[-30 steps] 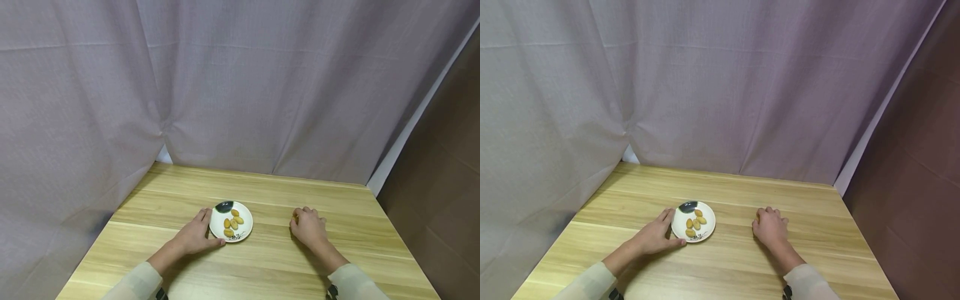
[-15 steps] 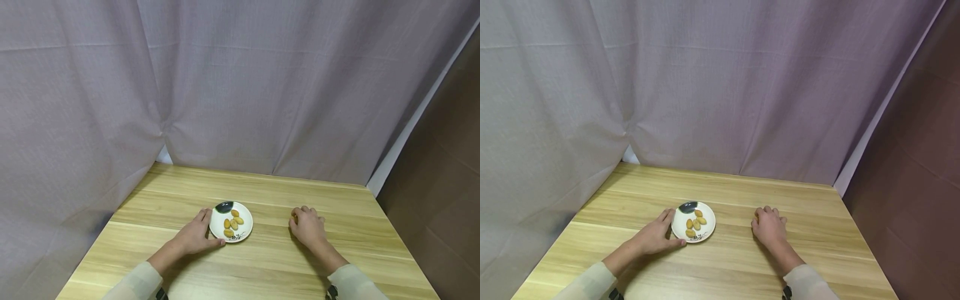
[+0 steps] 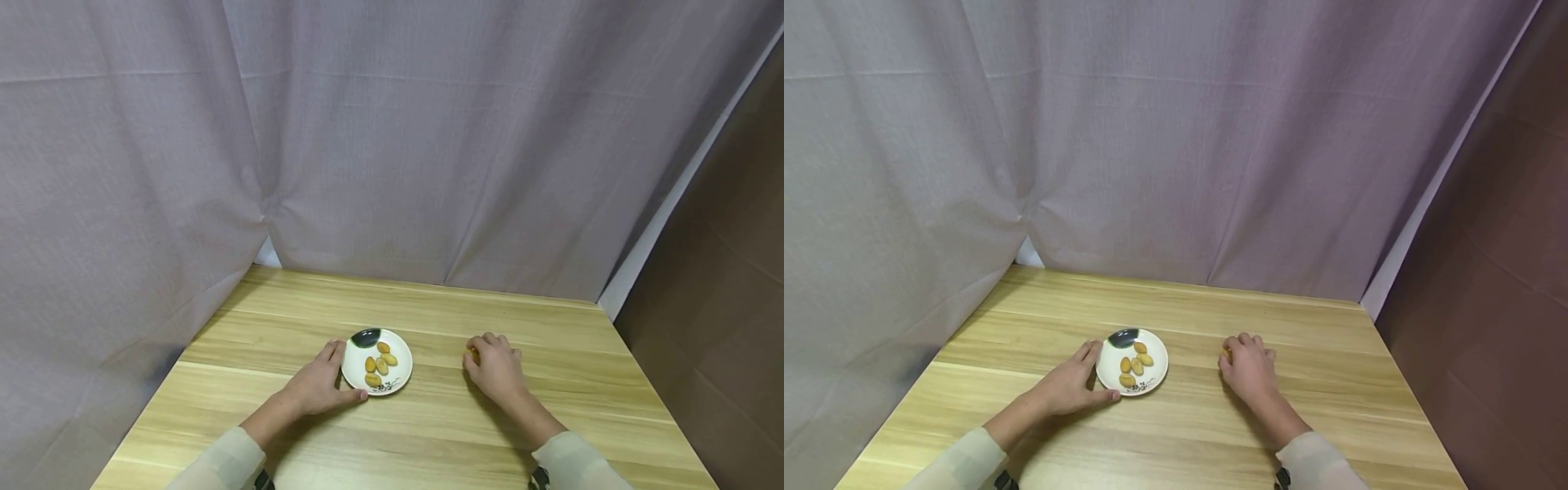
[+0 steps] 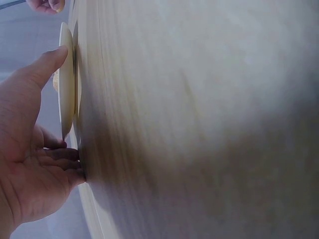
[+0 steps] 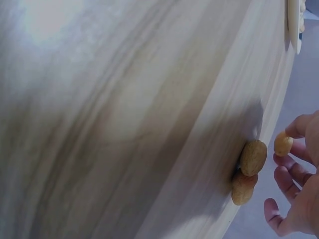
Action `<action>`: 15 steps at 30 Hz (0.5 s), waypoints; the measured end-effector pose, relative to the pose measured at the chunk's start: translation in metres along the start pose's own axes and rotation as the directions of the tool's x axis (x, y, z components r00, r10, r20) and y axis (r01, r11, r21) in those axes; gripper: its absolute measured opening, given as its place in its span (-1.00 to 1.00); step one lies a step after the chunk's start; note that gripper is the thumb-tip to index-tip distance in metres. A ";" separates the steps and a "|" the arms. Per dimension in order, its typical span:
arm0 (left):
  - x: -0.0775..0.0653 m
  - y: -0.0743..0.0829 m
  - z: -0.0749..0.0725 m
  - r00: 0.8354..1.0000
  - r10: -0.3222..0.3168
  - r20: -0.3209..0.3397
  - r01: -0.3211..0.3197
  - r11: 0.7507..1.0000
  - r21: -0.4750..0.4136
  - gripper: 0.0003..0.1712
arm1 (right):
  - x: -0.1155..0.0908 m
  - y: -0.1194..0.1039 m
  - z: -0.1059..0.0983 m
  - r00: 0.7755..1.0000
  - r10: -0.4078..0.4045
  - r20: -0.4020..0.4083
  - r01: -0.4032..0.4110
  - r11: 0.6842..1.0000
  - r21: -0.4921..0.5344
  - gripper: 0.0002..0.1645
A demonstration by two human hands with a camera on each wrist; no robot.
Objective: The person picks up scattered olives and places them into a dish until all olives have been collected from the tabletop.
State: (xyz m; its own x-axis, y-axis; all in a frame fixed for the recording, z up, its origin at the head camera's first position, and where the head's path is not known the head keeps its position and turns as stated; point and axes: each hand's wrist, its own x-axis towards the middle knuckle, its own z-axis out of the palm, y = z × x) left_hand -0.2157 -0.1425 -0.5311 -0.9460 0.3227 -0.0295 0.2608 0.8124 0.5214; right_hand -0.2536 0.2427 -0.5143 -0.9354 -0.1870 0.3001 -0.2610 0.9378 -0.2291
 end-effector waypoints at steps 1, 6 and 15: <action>0.000 0.000 0.000 1.000 0.001 -0.002 -0.001 1.000 -0.001 0.48 | 0.000 -0.001 0.001 1.000 -0.003 -0.003 0.003 1.000 0.003 -0.76; 0.000 0.000 0.000 1.000 0.004 -0.006 -0.004 1.000 -0.004 0.48 | -0.001 -0.005 0.001 1.000 -0.025 -0.015 0.025 1.000 0.013 -0.77; 0.001 0.000 0.000 1.000 0.004 -0.003 -0.004 1.000 0.001 0.48 | 0.000 -0.011 0.004 0.996 -0.079 -0.034 0.080 0.997 0.007 -0.79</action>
State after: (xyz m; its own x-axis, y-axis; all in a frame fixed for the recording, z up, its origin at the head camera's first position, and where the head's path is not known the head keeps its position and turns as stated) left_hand -0.2163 -0.1423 -0.5307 -0.9454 0.3249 -0.0250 0.2651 0.8114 0.5209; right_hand -0.2515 0.2308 -0.5155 -0.9030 -0.2506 0.3490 -0.3363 0.9178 -0.2110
